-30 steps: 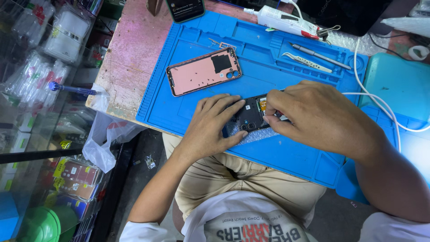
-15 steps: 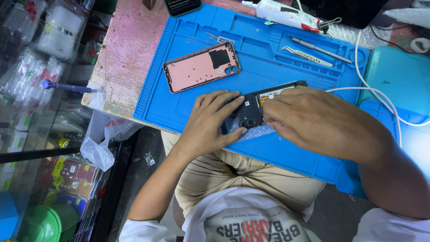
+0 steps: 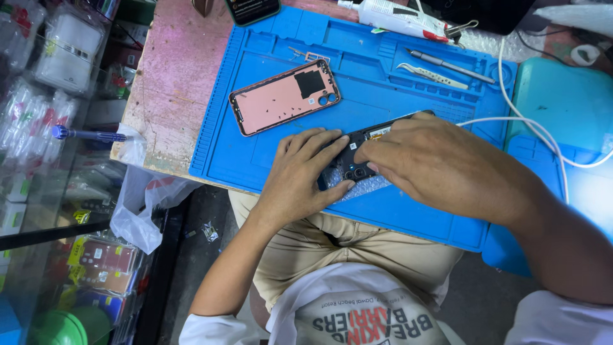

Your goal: The person works on the internal components of a mobile phone by hand, using a small tool to scrape or clean around the battery and connectors.

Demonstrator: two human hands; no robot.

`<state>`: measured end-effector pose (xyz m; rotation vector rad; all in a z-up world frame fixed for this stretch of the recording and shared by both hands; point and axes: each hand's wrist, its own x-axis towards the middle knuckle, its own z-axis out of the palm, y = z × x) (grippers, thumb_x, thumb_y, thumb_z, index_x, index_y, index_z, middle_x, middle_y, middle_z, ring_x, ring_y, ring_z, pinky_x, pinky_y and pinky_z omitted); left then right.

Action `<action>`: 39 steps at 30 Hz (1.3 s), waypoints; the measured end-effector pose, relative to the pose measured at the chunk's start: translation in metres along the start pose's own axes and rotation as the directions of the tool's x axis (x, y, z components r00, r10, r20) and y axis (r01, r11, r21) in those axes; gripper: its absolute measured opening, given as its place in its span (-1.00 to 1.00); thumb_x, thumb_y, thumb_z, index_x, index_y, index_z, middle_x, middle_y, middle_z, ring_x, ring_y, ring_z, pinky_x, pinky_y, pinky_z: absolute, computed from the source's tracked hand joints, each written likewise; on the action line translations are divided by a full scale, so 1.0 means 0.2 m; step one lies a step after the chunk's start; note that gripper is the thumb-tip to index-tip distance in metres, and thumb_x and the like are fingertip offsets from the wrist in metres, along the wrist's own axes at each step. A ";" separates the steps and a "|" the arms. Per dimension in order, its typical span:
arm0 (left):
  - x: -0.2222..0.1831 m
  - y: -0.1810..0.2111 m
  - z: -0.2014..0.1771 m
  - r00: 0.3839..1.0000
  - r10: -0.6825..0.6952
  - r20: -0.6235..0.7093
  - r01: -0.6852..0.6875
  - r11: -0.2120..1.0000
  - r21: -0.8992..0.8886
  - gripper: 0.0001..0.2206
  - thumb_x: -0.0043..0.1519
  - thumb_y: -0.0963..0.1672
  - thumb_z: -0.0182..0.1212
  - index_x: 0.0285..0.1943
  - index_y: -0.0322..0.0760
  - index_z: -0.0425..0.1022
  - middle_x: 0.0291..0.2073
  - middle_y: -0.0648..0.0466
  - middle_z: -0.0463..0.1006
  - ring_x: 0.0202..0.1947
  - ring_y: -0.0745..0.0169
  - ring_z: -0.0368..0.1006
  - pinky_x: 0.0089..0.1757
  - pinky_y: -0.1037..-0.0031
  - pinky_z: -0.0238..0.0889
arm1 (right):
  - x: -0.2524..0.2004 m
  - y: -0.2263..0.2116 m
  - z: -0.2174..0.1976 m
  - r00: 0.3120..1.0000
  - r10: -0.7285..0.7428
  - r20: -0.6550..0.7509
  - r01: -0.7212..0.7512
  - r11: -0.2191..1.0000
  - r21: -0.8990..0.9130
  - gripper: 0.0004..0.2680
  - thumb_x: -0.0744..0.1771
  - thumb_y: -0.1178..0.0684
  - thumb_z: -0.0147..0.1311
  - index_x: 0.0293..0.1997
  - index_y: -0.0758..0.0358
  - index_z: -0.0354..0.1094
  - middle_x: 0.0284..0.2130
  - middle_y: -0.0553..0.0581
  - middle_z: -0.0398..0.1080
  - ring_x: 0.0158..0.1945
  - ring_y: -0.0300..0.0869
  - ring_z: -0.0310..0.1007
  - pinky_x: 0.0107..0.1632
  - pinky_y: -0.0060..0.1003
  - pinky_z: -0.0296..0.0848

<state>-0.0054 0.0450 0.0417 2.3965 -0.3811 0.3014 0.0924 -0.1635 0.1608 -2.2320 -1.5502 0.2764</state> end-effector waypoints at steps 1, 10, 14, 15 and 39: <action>0.00 0.00 0.00 1.000 -0.001 0.005 0.001 1.000 -0.007 -0.36 0.09 0.02 0.45 0.35 -0.29 0.44 0.31 -0.01 0.42 0.34 -0.07 0.26 0.25 0.14 0.05 | 0.01 0.00 0.00 1.000 -0.019 -0.003 0.020 1.000 0.019 -0.87 0.31 0.08 0.08 -0.14 0.25 0.43 -0.44 0.17 0.47 -0.27 0.05 0.50 -0.12 -0.02 0.38; 0.06 0.16 0.07 0.996 0.081 -0.030 -0.081 0.997 0.000 -0.65 0.16 -0.10 0.38 0.08 -0.36 0.52 0.16 -0.14 0.47 0.18 -0.20 0.32 0.14 0.06 0.08 | -0.06 0.00 0.08 0.992 0.061 -0.107 -0.064 0.998 -0.026 -0.79 0.31 0.09 0.10 0.02 0.25 0.38 -0.45 0.15 0.48 -0.30 0.02 0.54 -0.18 -0.02 0.42; 0.11 0.13 0.15 0.986 0.161 -0.041 -0.166 0.961 -0.220 -0.81 0.19 -0.20 0.31 -0.04 -0.30 0.54 -0.05 -0.10 0.55 0.03 -0.17 0.44 0.06 0.14 0.24 | -0.10 -0.01 0.09 0.980 0.046 -0.194 -0.049 0.999 -0.014 -0.80 0.33 0.07 0.05 0.04 0.21 0.39 -0.47 0.15 0.45 -0.28 -0.02 0.52 -0.13 -0.03 0.41; 0.12 0.11 0.17 0.981 0.182 -0.070 -0.194 0.948 -0.252 -0.83 0.20 -0.22 0.29 -0.05 -0.30 0.53 -0.06 -0.11 0.56 0.00 -0.17 0.46 0.04 0.15 0.28 | -0.11 0.00 0.10 0.982 0.049 -0.185 -0.046 0.999 0.021 -0.78 0.33 0.08 0.03 0.08 0.20 0.39 -0.48 0.13 0.44 -0.31 -0.04 0.51 -0.14 -0.04 0.40; 1.05 0.93 0.83 0.365 0.635 0.681 -0.789 0.599 -0.137 -0.61 0.33 0.06 0.17 0.13 -0.28 0.50 0.06 -0.06 0.54 0.11 -0.03 0.42 0.04 0.11 0.21 | -0.24 0.09 0.24 0.896 -0.012 -0.443 -0.088 0.975 -0.206 -0.93 0.32 0.08 0.03 -0.18 0.12 0.26 -0.63 0.03 0.38 -0.49 -0.07 0.45 -0.42 -0.08 0.31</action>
